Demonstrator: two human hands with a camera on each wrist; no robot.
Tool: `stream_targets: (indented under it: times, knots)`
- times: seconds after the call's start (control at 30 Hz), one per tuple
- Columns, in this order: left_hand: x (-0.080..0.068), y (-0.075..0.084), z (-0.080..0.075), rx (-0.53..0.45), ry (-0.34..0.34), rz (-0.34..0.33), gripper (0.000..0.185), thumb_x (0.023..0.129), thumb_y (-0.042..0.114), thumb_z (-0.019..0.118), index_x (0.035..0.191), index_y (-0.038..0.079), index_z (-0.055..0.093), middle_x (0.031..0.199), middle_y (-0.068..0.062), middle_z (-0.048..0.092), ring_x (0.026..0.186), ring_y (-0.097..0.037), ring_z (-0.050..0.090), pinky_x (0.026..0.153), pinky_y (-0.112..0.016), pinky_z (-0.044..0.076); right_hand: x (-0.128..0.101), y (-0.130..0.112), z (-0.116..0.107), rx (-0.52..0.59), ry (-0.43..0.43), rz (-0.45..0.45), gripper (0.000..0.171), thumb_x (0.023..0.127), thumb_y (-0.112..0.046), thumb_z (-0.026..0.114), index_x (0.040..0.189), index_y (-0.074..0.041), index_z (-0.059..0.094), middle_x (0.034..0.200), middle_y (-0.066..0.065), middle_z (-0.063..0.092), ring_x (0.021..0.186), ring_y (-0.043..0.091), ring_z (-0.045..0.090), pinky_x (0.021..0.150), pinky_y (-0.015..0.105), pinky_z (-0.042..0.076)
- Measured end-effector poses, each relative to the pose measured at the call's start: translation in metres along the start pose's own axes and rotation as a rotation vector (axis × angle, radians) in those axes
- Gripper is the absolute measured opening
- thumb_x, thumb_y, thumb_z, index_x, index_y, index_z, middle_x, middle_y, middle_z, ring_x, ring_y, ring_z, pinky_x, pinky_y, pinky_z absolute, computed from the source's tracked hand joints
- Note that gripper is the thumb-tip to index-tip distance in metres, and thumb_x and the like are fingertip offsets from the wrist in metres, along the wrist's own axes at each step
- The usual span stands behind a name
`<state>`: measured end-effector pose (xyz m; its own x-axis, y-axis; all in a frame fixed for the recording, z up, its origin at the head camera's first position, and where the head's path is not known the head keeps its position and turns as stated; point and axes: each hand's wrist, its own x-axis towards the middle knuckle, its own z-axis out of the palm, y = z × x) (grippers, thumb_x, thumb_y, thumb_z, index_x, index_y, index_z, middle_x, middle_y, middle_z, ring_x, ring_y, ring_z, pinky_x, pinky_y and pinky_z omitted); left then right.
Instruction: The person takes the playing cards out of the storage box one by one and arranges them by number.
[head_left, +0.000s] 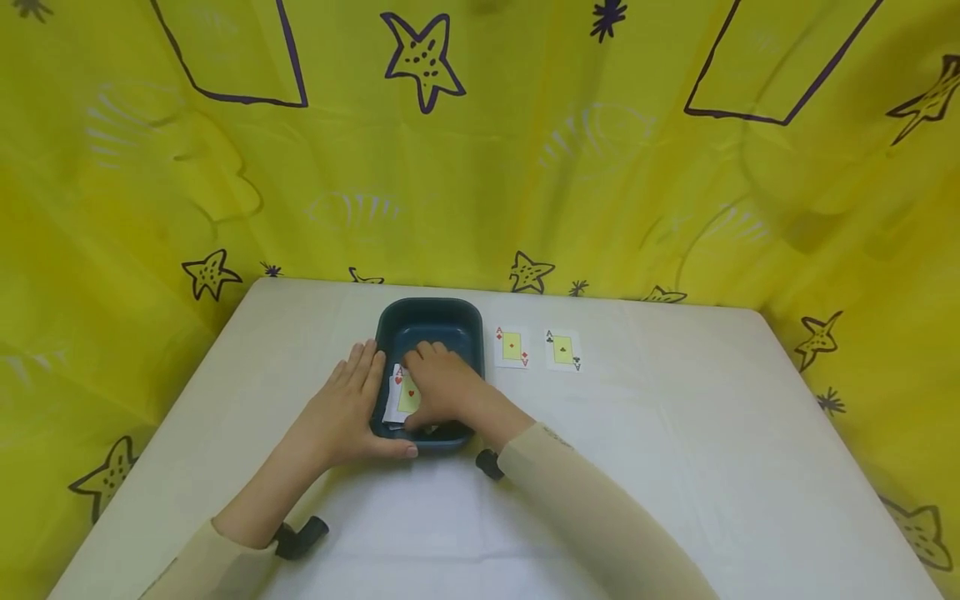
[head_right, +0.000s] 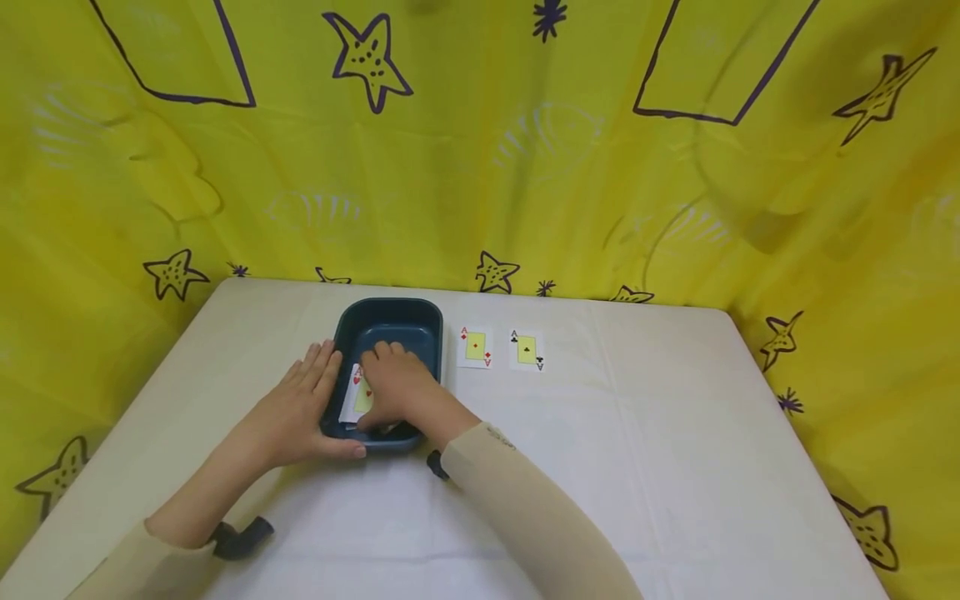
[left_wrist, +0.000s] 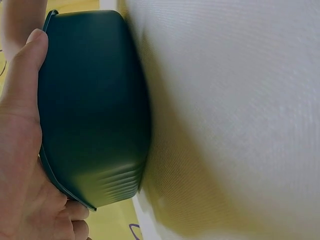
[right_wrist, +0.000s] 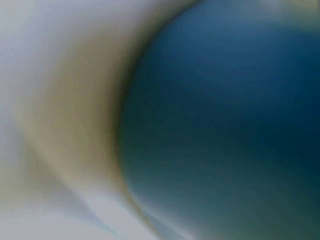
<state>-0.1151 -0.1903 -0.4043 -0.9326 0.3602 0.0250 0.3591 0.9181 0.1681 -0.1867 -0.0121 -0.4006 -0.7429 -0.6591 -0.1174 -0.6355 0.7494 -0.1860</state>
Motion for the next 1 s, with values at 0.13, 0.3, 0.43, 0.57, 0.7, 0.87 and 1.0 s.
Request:
stream_targets:
  times: [0.13,0.3,0.43,0.57,0.7,0.87,1.0]
  knots:
    - [0.000,0.000,0.000,0.000,0.003,0.001,0.145,0.060,0.100,0.046,0.154,-0.008,0.022,0.163,-0.027,0.015,0.152,-0.042,0.012,0.121,-0.055,0.020,-0.005,0.004,-0.005,0.046,0.024,-0.025,0.089,0.070,-0.053,0.084,0.142,-0.013,0.049,0.130,0.003,0.054,0.112,0.017,0.047,0.103,0.031,0.048]
    - [0.000,-0.001,0.000,-0.001,0.009,0.006,0.144,0.061,0.099,0.047,0.154,-0.009,0.023,0.163,-0.027,0.016,0.152,-0.043,0.012,0.121,-0.055,0.021,-0.011,0.009,-0.014,0.065,0.053,-0.055,0.090,0.070,-0.051,0.083,0.143,-0.013,0.048,0.133,0.003,0.052,0.113,0.017,0.046,0.103,0.028,0.048]
    - [0.000,-0.001,0.000,-0.003,-0.007,0.006,0.144,0.061,0.099,0.048,0.154,-0.009,0.022,0.163,-0.027,0.014,0.152,-0.042,0.010,0.121,-0.055,0.020,-0.019,0.016,-0.026,0.060,0.083,-0.065,0.089,0.070,-0.050,0.080,0.144,-0.012,0.048,0.134,0.004,0.051,0.115,0.018,0.045,0.103,0.029,0.047]
    - [0.000,0.000,-0.001,-0.007,-0.037,-0.015,0.146,0.059,0.099,0.049,0.156,-0.006,0.020,0.165,-0.024,0.011,0.153,-0.041,0.008,0.121,-0.054,0.018,-0.028,0.026,-0.039,0.065,0.110,-0.067,0.088,0.070,-0.049,0.079,0.144,-0.012,0.048,0.134,0.004,0.051,0.114,0.018,0.044,0.100,0.029,0.048]
    - [0.001,0.001,-0.001,-0.013,-0.047,-0.030,0.146,0.058,0.099,0.051,0.156,-0.005,0.019,0.165,-0.024,0.010,0.153,-0.040,0.007,0.121,-0.055,0.019,-0.035,0.038,-0.047,0.098,0.117,-0.034,0.088,0.069,-0.046,0.081,0.144,-0.013,0.048,0.132,0.003,0.050,0.112,0.015,0.043,0.092,0.026,0.050]
    - [0.001,0.001,0.000,-0.015,-0.045,-0.038,0.145,0.058,0.095,0.058,0.156,-0.005,0.019,0.165,-0.023,0.010,0.153,-0.040,0.007,0.121,-0.055,0.018,-0.042,0.057,-0.054,0.126,0.118,0.016,0.087,0.069,-0.043,0.081,0.144,-0.013,0.049,0.131,0.004,0.050,0.110,0.016,0.044,0.086,0.025,0.051]
    - [0.001,0.002,0.000,-0.027,-0.037,-0.039,0.145,0.058,0.093,0.061,0.156,-0.005,0.020,0.165,-0.024,0.011,0.153,-0.041,0.008,0.121,-0.056,0.018,-0.047,0.073,-0.059,0.119,0.125,0.050,0.085,0.070,-0.040,0.082,0.143,-0.011,0.049,0.132,0.006,0.050,0.112,0.019,0.045,0.087,0.028,0.051]
